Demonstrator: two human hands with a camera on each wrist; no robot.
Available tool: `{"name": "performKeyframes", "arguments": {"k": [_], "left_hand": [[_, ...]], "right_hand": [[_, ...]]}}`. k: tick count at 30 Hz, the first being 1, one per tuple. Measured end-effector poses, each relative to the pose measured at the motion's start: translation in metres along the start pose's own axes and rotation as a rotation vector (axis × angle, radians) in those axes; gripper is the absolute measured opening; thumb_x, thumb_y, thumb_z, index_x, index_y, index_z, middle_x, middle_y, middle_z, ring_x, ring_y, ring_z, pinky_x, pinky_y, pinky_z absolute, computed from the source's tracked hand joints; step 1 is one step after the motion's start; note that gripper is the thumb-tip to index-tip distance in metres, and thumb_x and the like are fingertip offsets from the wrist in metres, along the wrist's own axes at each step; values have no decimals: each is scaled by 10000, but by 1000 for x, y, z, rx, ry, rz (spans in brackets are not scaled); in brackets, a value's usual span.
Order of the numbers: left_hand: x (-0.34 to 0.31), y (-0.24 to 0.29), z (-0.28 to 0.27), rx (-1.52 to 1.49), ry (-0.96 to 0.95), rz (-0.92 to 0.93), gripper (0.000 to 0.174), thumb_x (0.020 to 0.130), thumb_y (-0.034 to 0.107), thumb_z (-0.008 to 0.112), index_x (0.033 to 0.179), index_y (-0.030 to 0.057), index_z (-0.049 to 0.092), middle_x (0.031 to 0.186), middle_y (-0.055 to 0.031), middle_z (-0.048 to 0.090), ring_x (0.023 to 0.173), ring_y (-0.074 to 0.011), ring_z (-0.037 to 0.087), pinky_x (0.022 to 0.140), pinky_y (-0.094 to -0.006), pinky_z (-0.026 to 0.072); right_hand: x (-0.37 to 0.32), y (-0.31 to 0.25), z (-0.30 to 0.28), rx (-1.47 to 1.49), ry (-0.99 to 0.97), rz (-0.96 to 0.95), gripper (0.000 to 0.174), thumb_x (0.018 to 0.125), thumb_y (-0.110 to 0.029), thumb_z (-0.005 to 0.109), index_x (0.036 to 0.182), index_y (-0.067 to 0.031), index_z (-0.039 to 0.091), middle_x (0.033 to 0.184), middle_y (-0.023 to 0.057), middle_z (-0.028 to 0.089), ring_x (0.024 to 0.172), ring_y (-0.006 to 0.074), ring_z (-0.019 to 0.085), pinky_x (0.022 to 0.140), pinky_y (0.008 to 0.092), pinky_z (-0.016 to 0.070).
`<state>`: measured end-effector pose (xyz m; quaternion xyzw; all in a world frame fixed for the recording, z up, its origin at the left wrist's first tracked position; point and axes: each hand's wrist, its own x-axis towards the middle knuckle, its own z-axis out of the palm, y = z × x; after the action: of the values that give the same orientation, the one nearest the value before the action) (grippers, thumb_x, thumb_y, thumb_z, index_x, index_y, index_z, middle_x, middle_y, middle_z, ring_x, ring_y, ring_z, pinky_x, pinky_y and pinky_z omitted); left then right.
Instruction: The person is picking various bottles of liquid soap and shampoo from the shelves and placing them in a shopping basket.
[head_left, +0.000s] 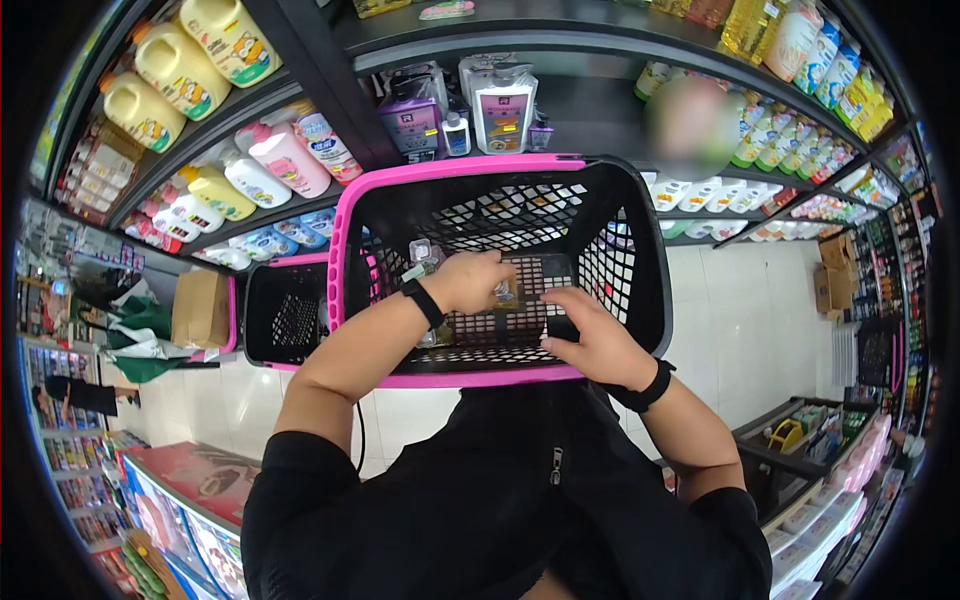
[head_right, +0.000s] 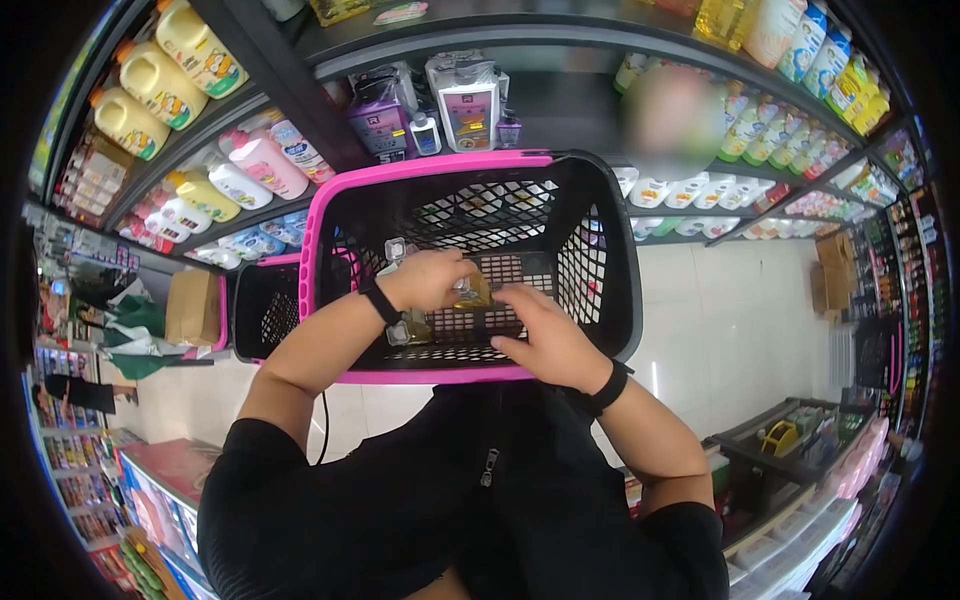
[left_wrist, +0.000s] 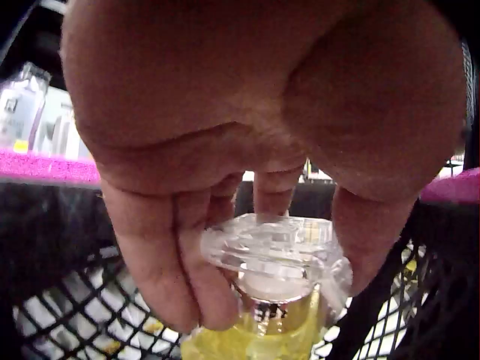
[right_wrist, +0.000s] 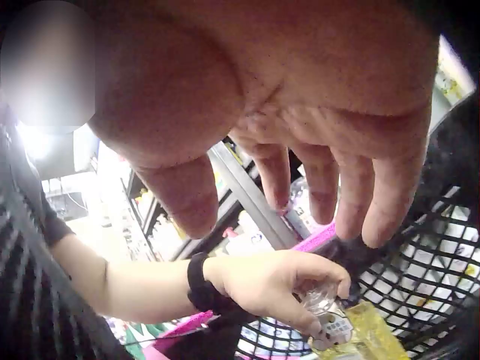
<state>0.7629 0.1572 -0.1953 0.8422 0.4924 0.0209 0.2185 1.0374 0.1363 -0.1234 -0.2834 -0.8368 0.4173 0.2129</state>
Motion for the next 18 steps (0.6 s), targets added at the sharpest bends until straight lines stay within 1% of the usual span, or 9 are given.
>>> {"name": "performKeyframes", "arguments": {"k": [2, 4, 8, 10, 11, 13, 15, 16, 18], "left_hand": [[11, -32, 32, 31, -32, -40, 462, 779, 196, 736, 1228, 131, 654, 1022, -148, 633, 963, -370, 660, 819, -474, 544], [18, -54, 40, 58, -79, -65, 457, 787, 201, 725, 1235, 140, 657, 1045, -157, 638, 990, -380, 658, 835, -481, 540], [25, -103, 63, 22, -59, -118, 409, 782, 183, 726, 1185, 148, 664, 1088, -173, 631, 1020, -384, 653, 860, -476, 537], [30, -130, 78, 33, -17, -117, 393, 782, 156, 718, 1172, 147, 665, 1093, -177, 627, 1019, -388, 652, 861, -477, 536], [35, -143, 88, 33, -27, -190, 391, 782, 112, 696, 1170, 148, 666, 1112, -174, 627, 1019, -396, 652, 866, -475, 536], [40, -151, 93, 42, -35, -298, 430, 786, 92, 681, 1209, 161, 656, 1169, -165, 619, 1058, -409, 642, 897, -475, 531], [42, -157, 96, 122, -29, -382, 488, 785, 81, 680, 1261, 178, 636, 1225, -158, 603, 1105, -420, 624, 937, -481, 519], [43, -160, 96, 121, -42, -409, 539, 781, 77, 701, 1301, 193, 618, 1255, -155, 588, 1133, -425, 610, 960, -489, 510], [46, -164, 99, 140, -84, -446, 566, 772, 70, 729, 1311, 197, 611, 1266, -160, 574, 1140, -416, 607, 968, -491, 510]], "right_hand": [[-17, 15, 14, -36, -50, 92, 528, 831, -150, 764, 1295, -7, 554, 1272, 211, 594, 1169, 409, 580, 1008, 439, 474], [-36, 28, 20, -107, -121, 163, 507, 823, -151, 766, 1270, -6, 575, 1255, 208, 610, 1162, 408, 582, 1006, 444, 474], [-68, 26, 15, -257, 152, 258, 458, 805, -132, 766, 1214, 7, 613, 1172, 204, 650, 1141, 401, 591, 1005, 457, 472], [-77, 20, 13, -246, 287, 363, 398, 804, -116, 762, 1162, 4, 637, 1149, 195, 651, 1069, 396, 609, 952, 452, 495], [-81, 17, 14, -210, 357, 424, 371, 803, -109, 759, 1139, 2, 647, 1132, 191, 653, 1041, 394, 615, 931, 450, 502], [-85, 22, 18, -244, 402, 376, 338, 796, -98, 755, 1105, 0, 659, 1086, 183, 658, 1015, 386, 620, 906, 446, 508], [-87, 26, 24, -279, 434, 353, 310, 790, -91, 754, 1074, -1, 668, 1044, 176, 664, 1000, 380, 622, 890, 444, 510], [-85, 27, 27, -298, 445, 351, 298, 787, -89, 754, 1059, -2, 671, 1025, 172, 666, 998, 377, 623, 887, 444, 509], [-80, 24, 30, -343, 460, 353, 261, 781, -89, 755, 1016, -7, 677, 972, 157, 674, 988, 366, 626, 877, 441, 506]]}}
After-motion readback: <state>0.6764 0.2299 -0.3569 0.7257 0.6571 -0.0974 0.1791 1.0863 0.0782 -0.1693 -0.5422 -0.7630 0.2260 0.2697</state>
